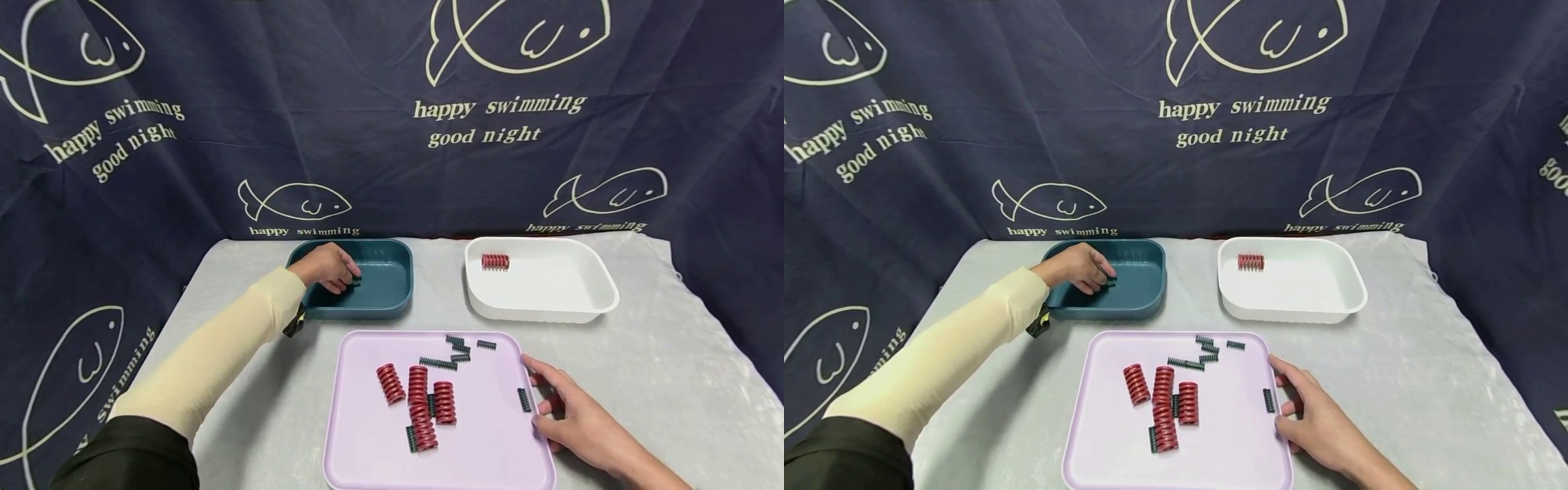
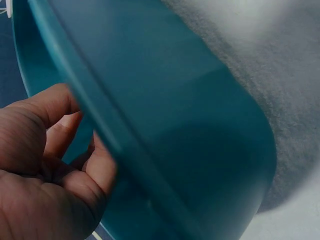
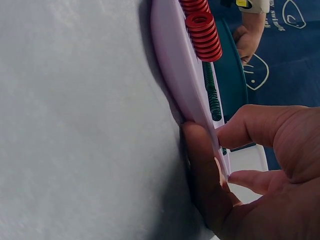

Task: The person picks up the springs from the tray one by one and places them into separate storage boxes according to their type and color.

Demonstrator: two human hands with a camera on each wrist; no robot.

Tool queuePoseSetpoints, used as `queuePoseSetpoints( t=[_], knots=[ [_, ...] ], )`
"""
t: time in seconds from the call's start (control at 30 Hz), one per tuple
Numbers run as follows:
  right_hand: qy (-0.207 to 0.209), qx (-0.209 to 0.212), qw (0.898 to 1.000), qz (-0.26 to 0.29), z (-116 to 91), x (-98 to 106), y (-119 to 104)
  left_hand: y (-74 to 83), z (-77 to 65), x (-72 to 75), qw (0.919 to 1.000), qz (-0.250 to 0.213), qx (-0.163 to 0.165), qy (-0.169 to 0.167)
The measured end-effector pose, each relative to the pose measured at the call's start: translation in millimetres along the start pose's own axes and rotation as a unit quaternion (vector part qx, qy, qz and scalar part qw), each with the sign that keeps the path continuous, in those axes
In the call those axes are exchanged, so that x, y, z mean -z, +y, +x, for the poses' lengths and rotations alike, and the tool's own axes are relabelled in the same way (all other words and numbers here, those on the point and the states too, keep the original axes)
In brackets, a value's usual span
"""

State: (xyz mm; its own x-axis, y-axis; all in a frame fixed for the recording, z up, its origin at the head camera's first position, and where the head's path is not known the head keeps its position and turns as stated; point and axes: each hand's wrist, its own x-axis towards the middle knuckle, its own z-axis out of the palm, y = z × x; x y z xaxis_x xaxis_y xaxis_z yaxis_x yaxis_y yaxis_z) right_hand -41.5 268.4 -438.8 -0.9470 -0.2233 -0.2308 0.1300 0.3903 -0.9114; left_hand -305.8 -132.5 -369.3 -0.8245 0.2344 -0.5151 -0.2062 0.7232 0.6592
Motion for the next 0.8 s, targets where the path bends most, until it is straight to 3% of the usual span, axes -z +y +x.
queuePoseSetpoints(
  t=[0.33, 0.5, 0.8],
  knots=[
    [0.014, -0.012, 1.0, -0.005, -0.6, -2.2, 0.3, 3.1, -6.7, 14.4, 0.9991, -0.028, -0.032, -0.007],
    [0.015, -0.004, 1.0, -0.006, -0.3, -2.5, -0.2, 3.7, -10.2, 19.8, 0.9987, -0.013, -0.049, -0.006],
    [0.009, -0.008, 1.0, -0.007, -0.3, -0.9, -0.2, 14.0, -22.2, 16.0, 0.9955, -0.007, -0.083, -0.046]
  ],
)
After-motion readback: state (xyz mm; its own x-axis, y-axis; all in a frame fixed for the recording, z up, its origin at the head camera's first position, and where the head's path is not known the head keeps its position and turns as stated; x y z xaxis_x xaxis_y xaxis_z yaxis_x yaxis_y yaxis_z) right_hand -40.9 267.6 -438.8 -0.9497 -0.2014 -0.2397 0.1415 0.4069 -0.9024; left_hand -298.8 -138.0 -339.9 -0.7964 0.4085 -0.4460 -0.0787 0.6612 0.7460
